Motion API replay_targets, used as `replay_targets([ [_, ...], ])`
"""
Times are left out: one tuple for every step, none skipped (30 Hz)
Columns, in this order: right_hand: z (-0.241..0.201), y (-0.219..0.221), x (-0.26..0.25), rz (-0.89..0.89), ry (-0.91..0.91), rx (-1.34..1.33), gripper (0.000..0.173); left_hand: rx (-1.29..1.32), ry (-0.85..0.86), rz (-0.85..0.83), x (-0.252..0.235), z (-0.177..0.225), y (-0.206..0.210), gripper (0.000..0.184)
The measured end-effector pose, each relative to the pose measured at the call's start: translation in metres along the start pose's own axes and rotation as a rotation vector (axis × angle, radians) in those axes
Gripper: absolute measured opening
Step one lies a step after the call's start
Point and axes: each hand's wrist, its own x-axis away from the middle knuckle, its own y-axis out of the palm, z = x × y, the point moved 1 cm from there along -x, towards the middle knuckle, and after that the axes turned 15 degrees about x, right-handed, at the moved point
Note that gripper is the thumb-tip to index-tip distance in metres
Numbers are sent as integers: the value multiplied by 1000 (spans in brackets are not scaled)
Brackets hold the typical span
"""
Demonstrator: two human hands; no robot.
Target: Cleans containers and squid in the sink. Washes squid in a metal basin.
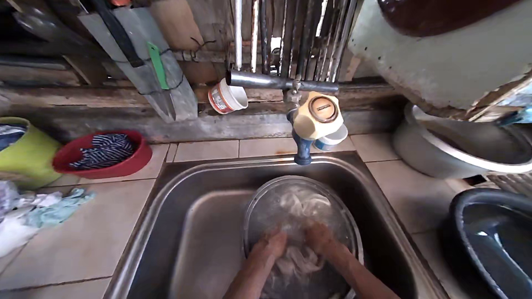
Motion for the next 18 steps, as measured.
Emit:
replay_targets([
  [6,-5,-3,58,-38,-80,44,-15,2,3,4,6,-9,41],
  [10,-16,-1,97,-86,-185,41,1,73,38,11,13,-22,43],
  [12,-33,10,118,-137,-279,38,65,201,105,19,17,-35,51],
  [10,-53,27,147,-194,-361,36,165,329,170,29,21,-47,65],
  [7,-74,49,210,-259,-432,33,306,460,224,38,23,-53,74],
  [4,-92,71,314,-341,-511,29,469,579,251,43,25,-53,75],
  [1,-109,92,429,-440,-598,25,623,673,254,42,25,-47,73],
  [-2,-126,113,532,-520,-693,23,711,706,245,36,21,-41,69],
  [-4,-141,133,621,-593,-780,23,735,696,236,28,15,-35,62],
  [-5,-153,151,702,-653,-868,23,750,671,239,18,4,-31,54],
  [-4,-160,163,777,-684,-961,24,809,623,253,11,-6,-27,47],
  [0,-162,166,828,-676,-1069,24,946,588,293,9,-12,-24,42],
  [5,-157,159,857,-619,-1168,24,1128,592,348,11,-12,-22,43],
  [11,-143,143,843,-522,-1232,26,1280,630,387,16,-5,-19,48],
  [16,-121,118,767,-429,-1294,36,1339,697,421,23,8,-15,55],
  [17,-95,89,671,-348,-1367,43,1300,788,462,31,23,-8,56],
  [14,-67,60,579,-281,-1454,42,1188,875,522,36,41,1,51],
  [10,-39,35,511,-244,-1581,32,1054,941,623,38,58,12,45],
])
